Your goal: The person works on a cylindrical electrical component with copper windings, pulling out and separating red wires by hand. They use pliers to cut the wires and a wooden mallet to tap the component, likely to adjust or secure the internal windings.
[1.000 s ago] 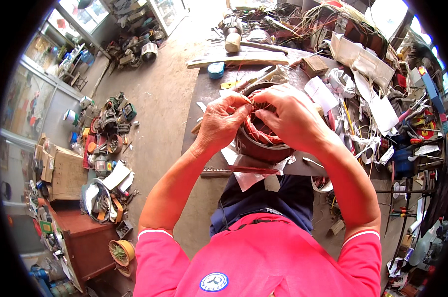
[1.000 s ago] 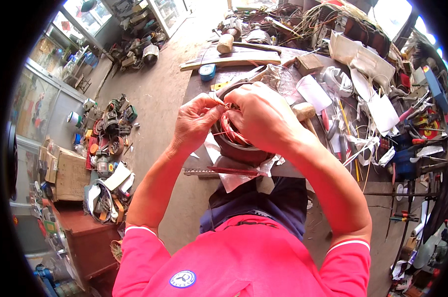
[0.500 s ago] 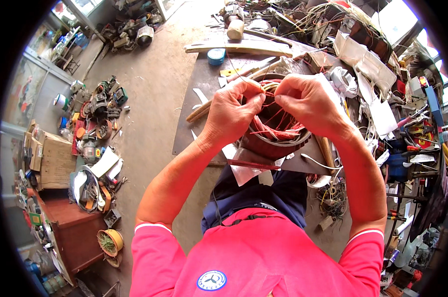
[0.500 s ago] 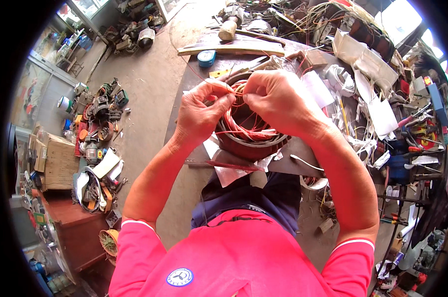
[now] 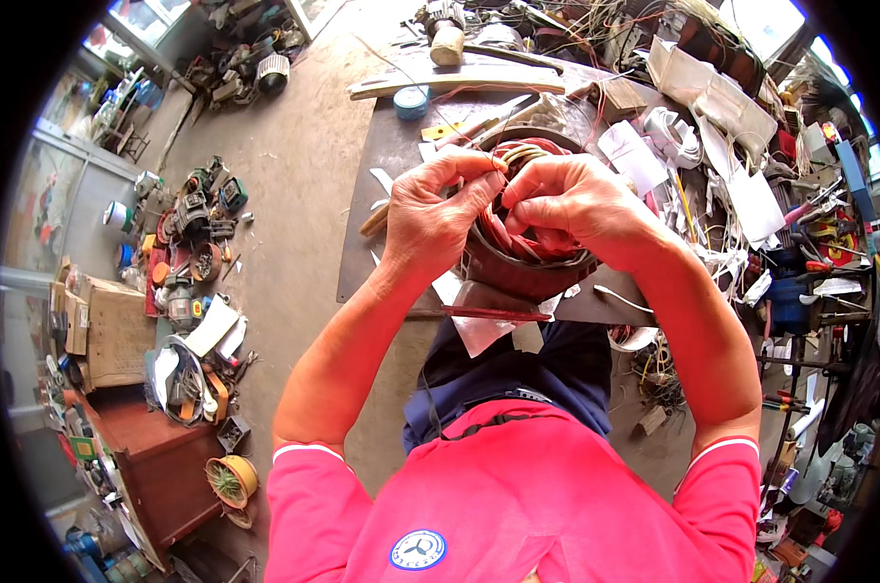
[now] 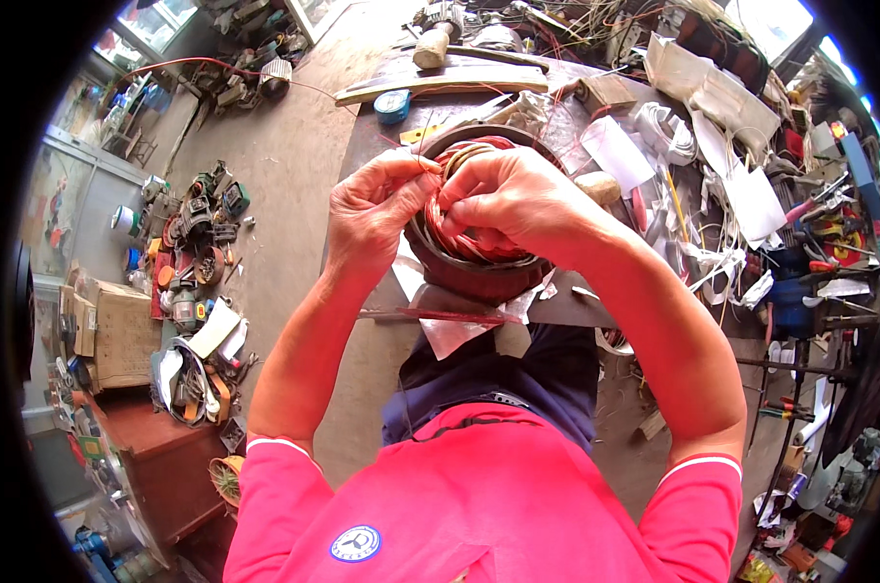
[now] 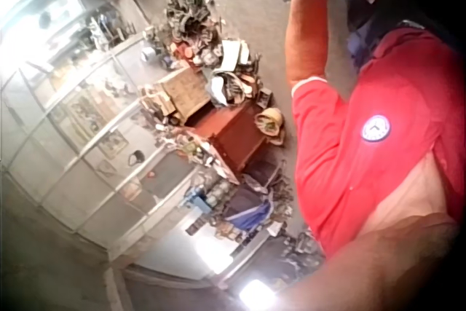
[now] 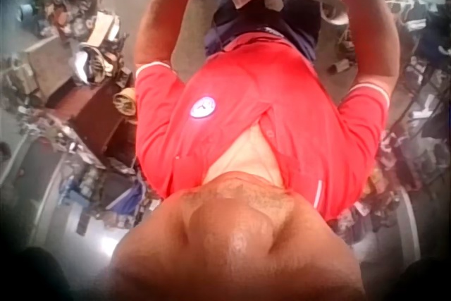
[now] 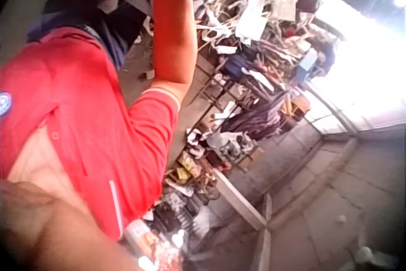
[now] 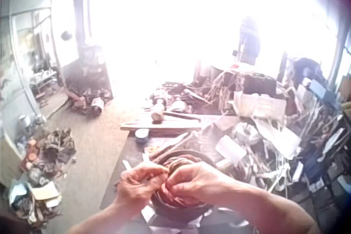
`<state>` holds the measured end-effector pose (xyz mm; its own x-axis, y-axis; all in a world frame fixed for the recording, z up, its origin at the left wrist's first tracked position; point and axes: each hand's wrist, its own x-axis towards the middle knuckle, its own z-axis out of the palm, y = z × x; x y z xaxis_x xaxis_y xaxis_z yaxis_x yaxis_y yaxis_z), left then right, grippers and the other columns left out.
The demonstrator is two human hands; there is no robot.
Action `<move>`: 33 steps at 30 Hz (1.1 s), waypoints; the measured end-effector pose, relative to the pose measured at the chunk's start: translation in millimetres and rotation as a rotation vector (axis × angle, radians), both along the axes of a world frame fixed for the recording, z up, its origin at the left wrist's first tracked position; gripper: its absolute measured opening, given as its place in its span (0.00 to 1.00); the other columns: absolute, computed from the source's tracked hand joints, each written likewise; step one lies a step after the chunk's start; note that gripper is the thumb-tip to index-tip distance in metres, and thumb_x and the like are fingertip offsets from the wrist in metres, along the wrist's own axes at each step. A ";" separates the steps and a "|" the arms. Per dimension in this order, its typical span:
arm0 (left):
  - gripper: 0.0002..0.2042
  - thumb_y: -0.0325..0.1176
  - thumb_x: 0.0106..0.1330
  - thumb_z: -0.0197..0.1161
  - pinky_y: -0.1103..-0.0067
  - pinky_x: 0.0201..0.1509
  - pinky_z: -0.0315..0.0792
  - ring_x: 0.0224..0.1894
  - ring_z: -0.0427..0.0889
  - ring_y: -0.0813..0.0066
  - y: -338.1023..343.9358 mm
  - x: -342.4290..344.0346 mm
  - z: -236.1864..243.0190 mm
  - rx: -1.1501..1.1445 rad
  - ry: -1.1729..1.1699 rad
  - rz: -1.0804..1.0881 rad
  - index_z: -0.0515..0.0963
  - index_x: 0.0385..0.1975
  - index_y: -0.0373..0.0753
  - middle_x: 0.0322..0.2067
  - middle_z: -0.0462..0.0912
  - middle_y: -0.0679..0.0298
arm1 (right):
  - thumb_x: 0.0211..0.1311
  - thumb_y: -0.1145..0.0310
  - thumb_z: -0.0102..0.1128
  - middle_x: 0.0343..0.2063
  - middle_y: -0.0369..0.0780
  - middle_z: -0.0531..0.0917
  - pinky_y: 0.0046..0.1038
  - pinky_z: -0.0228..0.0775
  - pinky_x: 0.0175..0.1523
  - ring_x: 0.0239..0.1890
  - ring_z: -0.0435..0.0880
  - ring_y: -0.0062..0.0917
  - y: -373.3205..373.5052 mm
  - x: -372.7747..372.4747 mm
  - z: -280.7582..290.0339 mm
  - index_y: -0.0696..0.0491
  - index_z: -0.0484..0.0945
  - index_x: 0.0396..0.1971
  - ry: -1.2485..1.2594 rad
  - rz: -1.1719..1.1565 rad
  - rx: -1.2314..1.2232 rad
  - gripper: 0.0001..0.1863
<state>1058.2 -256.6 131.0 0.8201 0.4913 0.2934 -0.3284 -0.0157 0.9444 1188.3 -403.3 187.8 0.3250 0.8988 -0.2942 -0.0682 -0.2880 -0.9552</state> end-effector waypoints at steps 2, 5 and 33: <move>0.07 0.21 0.67 0.64 0.82 0.50 0.76 0.40 0.82 0.80 0.8 -1.5 1.0 -0.022 0.008 -0.039 0.82 0.43 0.32 0.37 0.85 0.63 | 0.62 0.75 0.64 0.25 0.35 0.84 0.15 0.62 0.22 0.18 0.73 0.11 1.8 -2.6 5.3 0.57 0.82 0.36 0.068 0.036 -0.009 0.04; 0.07 0.20 0.67 0.63 0.81 0.51 0.75 0.42 0.81 0.79 10.0 0.8 -3.0 0.235 -0.039 -0.015 0.82 0.43 0.32 0.38 0.84 0.63 | 0.60 0.75 0.64 0.26 0.38 0.84 0.15 0.60 0.22 0.19 0.73 0.11 4.7 -2.7 1.7 0.58 0.80 0.35 0.148 0.077 0.001 0.05; 0.04 0.23 0.69 0.58 0.79 0.31 0.78 0.29 0.83 0.71 107.9 44.7 45.4 -0.380 -0.046 0.459 0.77 0.39 0.36 0.30 0.84 0.58 | 0.75 0.73 0.45 0.26 0.36 0.70 0.19 0.55 0.27 0.20 0.62 0.14 -121.3 98.4 83.6 0.68 0.72 0.53 0.263 -0.400 0.944 0.15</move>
